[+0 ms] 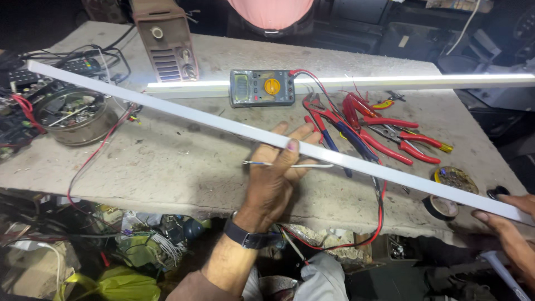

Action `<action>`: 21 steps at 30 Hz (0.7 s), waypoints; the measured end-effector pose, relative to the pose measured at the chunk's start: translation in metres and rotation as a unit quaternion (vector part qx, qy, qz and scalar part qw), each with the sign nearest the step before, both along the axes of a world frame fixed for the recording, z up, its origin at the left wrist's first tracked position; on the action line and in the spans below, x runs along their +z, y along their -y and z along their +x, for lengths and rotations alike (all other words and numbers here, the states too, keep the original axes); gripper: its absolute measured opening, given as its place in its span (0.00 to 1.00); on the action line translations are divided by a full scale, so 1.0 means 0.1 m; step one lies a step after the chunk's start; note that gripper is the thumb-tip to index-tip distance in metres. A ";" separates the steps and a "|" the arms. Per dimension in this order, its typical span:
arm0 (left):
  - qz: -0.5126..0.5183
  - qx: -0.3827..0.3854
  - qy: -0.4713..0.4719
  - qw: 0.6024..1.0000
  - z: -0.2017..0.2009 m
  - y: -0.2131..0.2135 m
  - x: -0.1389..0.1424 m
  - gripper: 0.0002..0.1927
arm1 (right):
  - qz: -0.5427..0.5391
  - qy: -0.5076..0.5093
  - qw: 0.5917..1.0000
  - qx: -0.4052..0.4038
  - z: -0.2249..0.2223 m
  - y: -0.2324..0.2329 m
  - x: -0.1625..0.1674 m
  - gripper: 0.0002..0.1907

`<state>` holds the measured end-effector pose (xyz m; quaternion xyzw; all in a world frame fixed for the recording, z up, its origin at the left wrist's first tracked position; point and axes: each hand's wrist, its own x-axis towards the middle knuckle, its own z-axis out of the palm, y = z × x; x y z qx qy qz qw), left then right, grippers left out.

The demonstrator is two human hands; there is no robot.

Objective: The person repairs an LED tube light by connecting a driver circuit to its wires. They use a soldering iron to join the wires, then test the connection by briefly touching the wires together, causing the light to illuminate.

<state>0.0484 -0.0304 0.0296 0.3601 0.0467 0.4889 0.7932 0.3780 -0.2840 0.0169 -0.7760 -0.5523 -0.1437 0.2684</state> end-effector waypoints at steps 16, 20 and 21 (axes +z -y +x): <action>0.015 0.147 -0.059 0.987 -0.48 -0.32 -0.05 0.29 | -0.076 0.048 0.995 0.052 0.54 -0.09 0.08 0.25; 0.009 0.230 -0.020 0.973 -0.76 -0.49 -0.13 0.34 | -0.163 -0.018 0.986 0.026 0.88 -0.21 0.23 0.26; 0.005 0.248 -0.007 0.969 -0.82 -0.52 -0.15 0.35 | -0.184 -0.043 0.982 0.007 0.93 -0.24 0.26 0.26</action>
